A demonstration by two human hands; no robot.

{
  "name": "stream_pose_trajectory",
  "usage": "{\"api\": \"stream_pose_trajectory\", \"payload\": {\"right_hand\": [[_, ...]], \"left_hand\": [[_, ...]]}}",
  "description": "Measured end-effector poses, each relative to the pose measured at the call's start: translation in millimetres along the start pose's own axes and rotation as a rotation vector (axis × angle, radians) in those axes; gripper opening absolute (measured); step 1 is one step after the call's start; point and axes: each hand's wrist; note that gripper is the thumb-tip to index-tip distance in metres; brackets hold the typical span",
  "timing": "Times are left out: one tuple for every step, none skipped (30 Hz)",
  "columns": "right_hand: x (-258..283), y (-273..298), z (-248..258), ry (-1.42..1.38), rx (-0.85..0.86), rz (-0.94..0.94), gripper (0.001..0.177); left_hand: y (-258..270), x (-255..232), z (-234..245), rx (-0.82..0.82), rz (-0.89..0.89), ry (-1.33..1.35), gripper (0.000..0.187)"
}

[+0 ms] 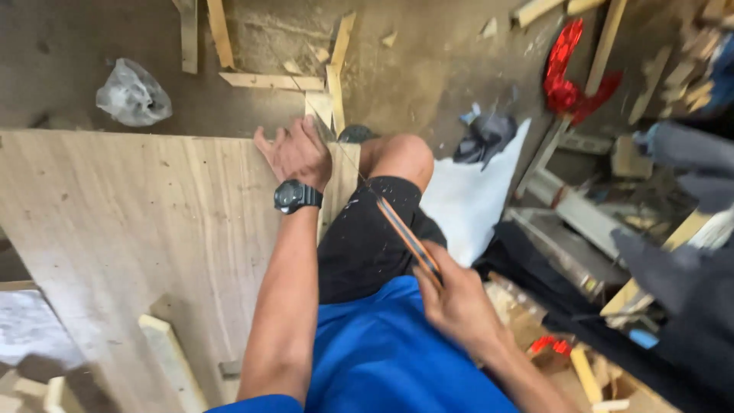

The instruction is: Measuring, marking, and cutting wooden planks using a hand saw and square ruler on a workbench.

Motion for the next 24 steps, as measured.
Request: {"api": "stream_pose_trajectory", "payload": {"right_hand": [[16.8, -27.0, -9.9, -0.014, -0.003, -0.021, 0.043], [31.8, -53.5, -18.8, 0.001, 0.018, 0.039, 0.041], [44.2, -83.8, -23.4, 0.021, 0.036, 0.119, 0.041], [45.9, -103.3, -34.7, 0.012, 0.031, 0.117, 0.041], [50.2, -127.9, -46.1, 0.02, 0.04, 0.158, 0.041], [55.1, -153.2, -56.9, 0.028, 0.049, 0.199, 0.042], [48.1, -128.4, -48.8, 0.015, 0.063, 0.168, 0.042], [43.5, -104.6, -40.9, -0.013, 0.027, 0.162, 0.039], [42.2, -95.2, -29.6, -0.022, -0.019, 0.189, 0.038], [31.7, -61.2, -16.8, -0.015, -0.016, 0.191, 0.038], [21.4, -30.7, -2.9, 0.015, 0.024, 0.084, 0.04], [9.5, -0.6, 11.0, 0.047, 0.063, -0.024, 0.042], [15.8, -12.8, 9.3, 0.046, 0.07, -0.014, 0.042], [20.2, -25.3, 8.5, 0.053, 0.108, 0.026, 0.042], [24.1, -32.5, 6.7, 0.043, 0.129, 0.042, 0.042], [35.5, -64.2, -6.2, 0.025, 0.119, 0.027, 0.042], [46.6, -95.0, -20.4, -0.024, 0.039, 0.167, 0.043], [56.7, -125.9, -33.5, -0.07, -0.044, 0.306, 0.043], [54.2, -131.8, -36.2, -0.087, -0.062, 0.284, 0.043], [53.0, -138.4, -38.8, -0.041, -0.052, 0.284, 0.036], [53.1, -139.0, -46.2, 0.008, -0.011, 0.281, 0.03], [50.6, -95.8, -31.0, -0.006, 0.002, 0.258, 0.03], [48.2, -72.7, -7.9, -0.019, 0.064, 0.208, 0.033], [45.8, -49.3, 13.8, -0.031, 0.127, 0.157, 0.037]], "left_hand": [[-0.5, 2.2, 2.0, 0.019, -0.017, -0.003, 0.066], [0.1, 3.6, 4.3, 0.027, -0.016, 0.019, 0.064], [-1.9, 2.0, 7.3, 0.015, -0.008, 0.039, 0.063], [3.3, 2.4, 5.1, 0.015, -0.018, 0.035, 0.063], [2.4, 4.3, 2.1, -0.094, -0.096, 0.027, 0.056], [1.0, 6.4, -1.3, -0.202, -0.174, 0.02, 0.049], [-0.2, 10.6, -11.0, -0.167, -0.18, 0.017, 0.049], [-2.0, 16.2, -20.9, -0.401, -0.294, -0.044, 0.039], [-16.9, 22.0, -34.9, -0.673, -0.394, -0.103, 0.029], [-8.4, 17.2, -29.2, -0.675, -0.387, -0.103, 0.029], [-3.8, 13.4, -20.5, -0.388, -0.225, -0.078, 0.042], [1.3, 9.4, -12.2, -0.102, -0.063, -0.046, 0.057], [0.8, 9.8, -8.9, -0.106, -0.057, -0.055, 0.057], [0.9, 8.3, -7.1, -0.091, -0.007, -0.03, 0.057], [-0.5, 1.5, -6.8, -0.059, 0.012, 0.002, 0.057], [-2.3, -8.7, 6.0, -0.048, -0.011, -0.001, 0.057], [-0.5, -16.0, 19.8, -0.069, -0.092, 0.009, 0.052], [1.3, -24.2, 33.6, -0.089, -0.174, 0.021, 0.047], [-6.2, -18.3, 13.1, -0.074, -0.203, 0.023, 0.047], [-14.9, -12.2, -7.0, -0.481, -0.375, -0.082, 0.03], [-12.8, 1.1, -23.4, -0.876, -0.521, -0.191, 0.015], [-2.1, 4.3, -17.4, -0.848, -0.531, -0.19, 0.015], [-12.2, 1.6, -18.1, -0.69, -0.405, -0.155, 0.024], [-22.9, 0.2, -18.0, -0.531, -0.281, -0.114, 0.035]]}}
Point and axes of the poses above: each hand's wrist, its own y-axis away from the middle knuckle, its own z-axis out of the back of the hand, x = y × z, and after that the axes turned 13 degrees about y, right-handed
